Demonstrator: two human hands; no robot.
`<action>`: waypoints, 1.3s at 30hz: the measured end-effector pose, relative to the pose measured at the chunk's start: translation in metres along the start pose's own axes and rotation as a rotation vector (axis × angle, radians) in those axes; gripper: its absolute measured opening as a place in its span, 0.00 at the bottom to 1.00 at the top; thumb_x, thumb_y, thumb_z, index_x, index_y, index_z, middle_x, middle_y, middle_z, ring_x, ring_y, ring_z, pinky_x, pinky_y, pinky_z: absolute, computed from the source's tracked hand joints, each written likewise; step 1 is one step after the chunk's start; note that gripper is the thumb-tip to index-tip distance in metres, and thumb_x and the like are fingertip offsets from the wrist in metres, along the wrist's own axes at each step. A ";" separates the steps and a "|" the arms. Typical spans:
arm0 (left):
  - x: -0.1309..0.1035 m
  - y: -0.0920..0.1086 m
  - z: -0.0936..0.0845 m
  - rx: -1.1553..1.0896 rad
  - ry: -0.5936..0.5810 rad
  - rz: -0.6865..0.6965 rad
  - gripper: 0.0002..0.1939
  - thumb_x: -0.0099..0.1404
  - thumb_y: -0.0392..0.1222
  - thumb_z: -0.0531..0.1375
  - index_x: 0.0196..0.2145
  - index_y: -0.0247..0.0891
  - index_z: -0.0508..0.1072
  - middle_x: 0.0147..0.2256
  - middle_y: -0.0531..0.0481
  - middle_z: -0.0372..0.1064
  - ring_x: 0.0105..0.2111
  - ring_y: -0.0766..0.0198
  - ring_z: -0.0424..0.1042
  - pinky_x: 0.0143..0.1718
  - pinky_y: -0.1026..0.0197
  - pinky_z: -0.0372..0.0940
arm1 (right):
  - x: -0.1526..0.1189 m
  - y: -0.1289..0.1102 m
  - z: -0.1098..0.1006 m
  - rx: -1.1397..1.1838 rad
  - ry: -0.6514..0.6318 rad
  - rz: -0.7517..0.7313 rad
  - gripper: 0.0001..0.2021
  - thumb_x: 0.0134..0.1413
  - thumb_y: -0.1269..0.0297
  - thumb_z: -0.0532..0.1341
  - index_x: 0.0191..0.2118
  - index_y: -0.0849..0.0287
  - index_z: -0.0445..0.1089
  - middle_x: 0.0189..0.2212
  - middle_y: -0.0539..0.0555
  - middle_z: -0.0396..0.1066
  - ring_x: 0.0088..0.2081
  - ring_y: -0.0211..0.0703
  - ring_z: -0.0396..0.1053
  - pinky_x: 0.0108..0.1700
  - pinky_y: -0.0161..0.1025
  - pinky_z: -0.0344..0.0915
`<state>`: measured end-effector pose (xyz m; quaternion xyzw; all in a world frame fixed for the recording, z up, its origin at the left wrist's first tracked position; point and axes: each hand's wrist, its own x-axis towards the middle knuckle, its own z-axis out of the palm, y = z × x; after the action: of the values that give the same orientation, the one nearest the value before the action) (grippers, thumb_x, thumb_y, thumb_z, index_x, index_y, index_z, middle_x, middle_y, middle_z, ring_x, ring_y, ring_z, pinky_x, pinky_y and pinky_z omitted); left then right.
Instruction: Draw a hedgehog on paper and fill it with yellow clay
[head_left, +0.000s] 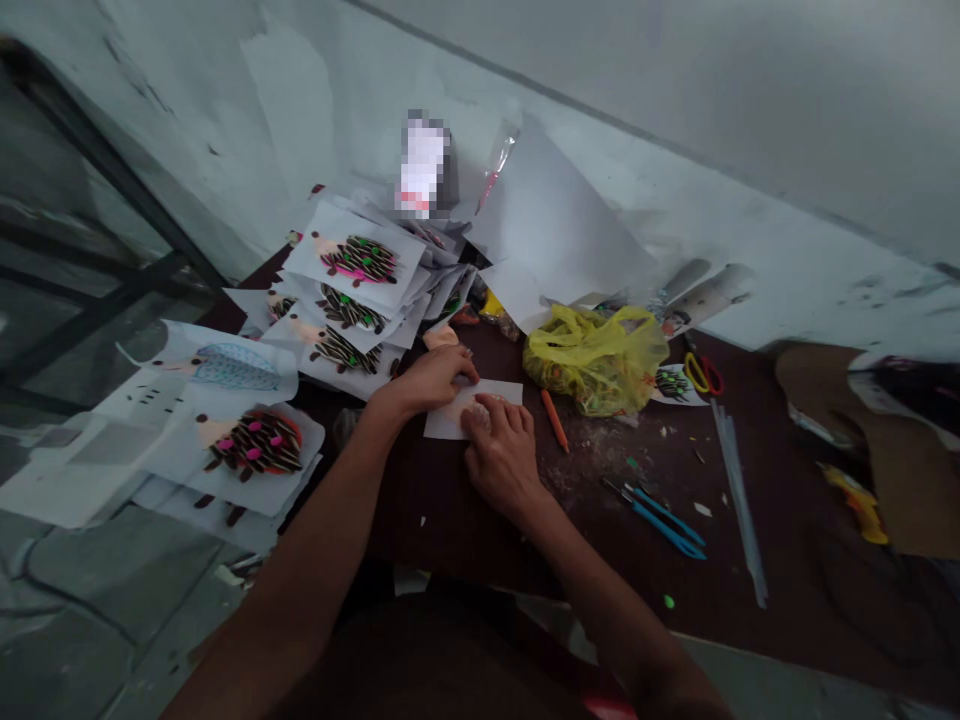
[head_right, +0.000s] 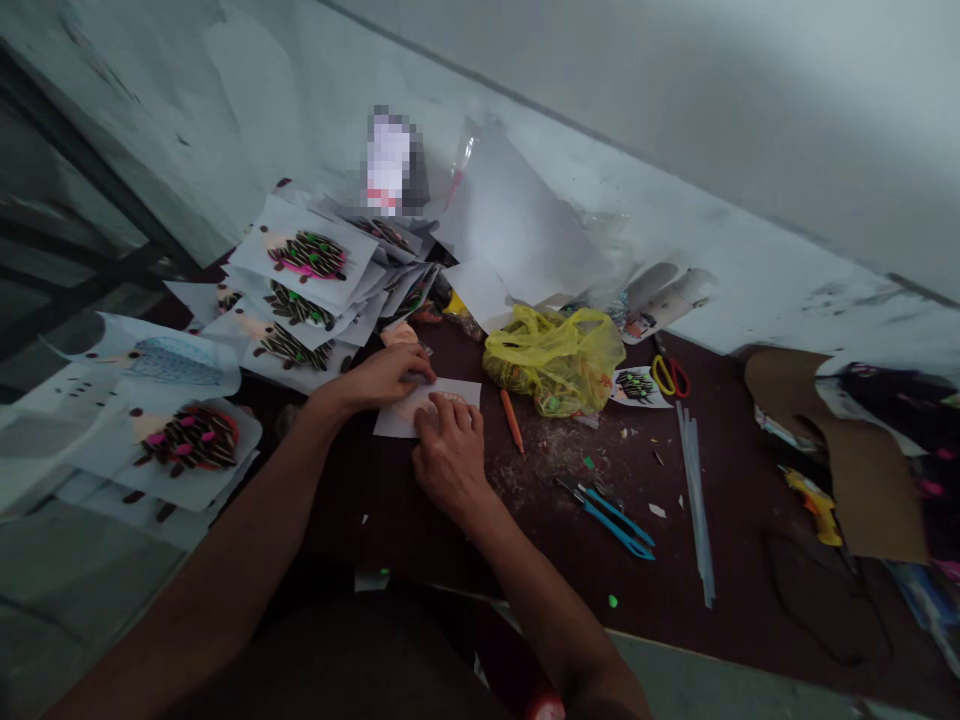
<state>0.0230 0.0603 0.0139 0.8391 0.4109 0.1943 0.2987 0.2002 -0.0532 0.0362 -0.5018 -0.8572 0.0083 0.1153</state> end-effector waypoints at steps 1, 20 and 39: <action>0.000 -0.001 0.000 -0.004 0.001 0.004 0.19 0.53 0.25 0.55 0.39 0.36 0.79 0.42 0.46 0.73 0.47 0.57 0.69 0.52 0.56 0.63 | 0.000 0.000 0.000 0.005 0.009 0.000 0.19 0.54 0.71 0.59 0.52 0.57 0.72 0.59 0.62 0.65 0.57 0.56 0.59 0.59 0.52 0.54; 0.001 -0.002 -0.001 -0.011 -0.009 0.018 0.17 0.55 0.24 0.56 0.38 0.36 0.79 0.42 0.45 0.74 0.46 0.57 0.70 0.50 0.56 0.63 | -0.006 -0.002 0.002 0.051 0.065 -0.065 0.18 0.56 0.68 0.61 0.53 0.56 0.72 0.64 0.63 0.60 0.63 0.56 0.55 0.63 0.54 0.50; 0.001 0.001 -0.003 -0.020 -0.013 -0.009 0.14 0.58 0.29 0.57 0.39 0.36 0.80 0.43 0.44 0.75 0.47 0.57 0.71 0.51 0.57 0.64 | -0.005 -0.005 0.006 0.064 0.052 -0.111 0.14 0.64 0.60 0.60 0.53 0.53 0.73 0.66 0.61 0.59 0.68 0.55 0.51 0.66 0.57 0.49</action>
<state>0.0224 0.0617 0.0173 0.8355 0.4108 0.1914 0.3108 0.1969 -0.0588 0.0301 -0.4497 -0.8797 0.0162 0.1535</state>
